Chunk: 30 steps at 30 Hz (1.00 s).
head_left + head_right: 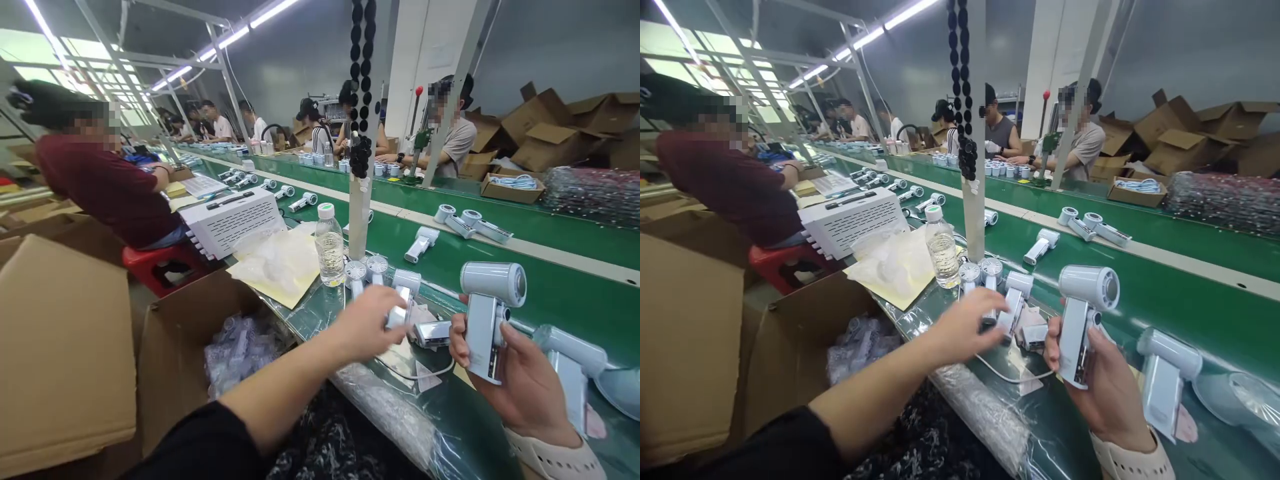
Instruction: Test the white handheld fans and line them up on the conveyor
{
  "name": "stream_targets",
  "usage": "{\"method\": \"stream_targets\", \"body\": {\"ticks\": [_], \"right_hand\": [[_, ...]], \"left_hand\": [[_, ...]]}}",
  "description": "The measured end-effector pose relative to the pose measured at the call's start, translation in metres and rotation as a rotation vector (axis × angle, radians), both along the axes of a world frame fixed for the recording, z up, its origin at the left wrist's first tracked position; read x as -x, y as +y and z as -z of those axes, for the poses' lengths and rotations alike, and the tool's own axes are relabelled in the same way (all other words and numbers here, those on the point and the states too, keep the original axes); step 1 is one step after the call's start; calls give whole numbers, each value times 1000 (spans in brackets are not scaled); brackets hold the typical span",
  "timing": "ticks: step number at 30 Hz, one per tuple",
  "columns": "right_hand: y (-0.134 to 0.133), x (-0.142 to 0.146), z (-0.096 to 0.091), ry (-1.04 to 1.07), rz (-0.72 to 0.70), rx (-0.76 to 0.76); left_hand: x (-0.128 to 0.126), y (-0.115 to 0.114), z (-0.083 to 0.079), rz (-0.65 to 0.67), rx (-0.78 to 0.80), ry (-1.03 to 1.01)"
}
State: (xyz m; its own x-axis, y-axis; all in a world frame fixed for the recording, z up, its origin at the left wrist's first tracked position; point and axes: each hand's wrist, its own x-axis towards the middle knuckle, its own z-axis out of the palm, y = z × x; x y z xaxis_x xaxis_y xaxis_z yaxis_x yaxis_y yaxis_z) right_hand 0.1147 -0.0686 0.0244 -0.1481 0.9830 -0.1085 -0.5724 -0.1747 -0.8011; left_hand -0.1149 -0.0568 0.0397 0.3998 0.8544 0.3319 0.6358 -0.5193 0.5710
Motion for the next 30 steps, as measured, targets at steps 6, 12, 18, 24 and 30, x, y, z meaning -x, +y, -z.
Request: {"method": "stream_targets", "body": {"ticks": [6,12,18,24,30], "right_hand": [[-2,11,-3,-13,-42,-37],[-1,13,1,1,-56,-41],[2,12,9,1,-60,-48],[4,14,14,45,-82,-54],[9,17,10,136,-131,-69]], "left_hand": [[130,14,7,-866,-43,382],[169,28,22,-896,9,534],[174,39,38,-875,13,600],[174,42,40,-880,-2,573],[171,41,37,-907,-190,432]]}}
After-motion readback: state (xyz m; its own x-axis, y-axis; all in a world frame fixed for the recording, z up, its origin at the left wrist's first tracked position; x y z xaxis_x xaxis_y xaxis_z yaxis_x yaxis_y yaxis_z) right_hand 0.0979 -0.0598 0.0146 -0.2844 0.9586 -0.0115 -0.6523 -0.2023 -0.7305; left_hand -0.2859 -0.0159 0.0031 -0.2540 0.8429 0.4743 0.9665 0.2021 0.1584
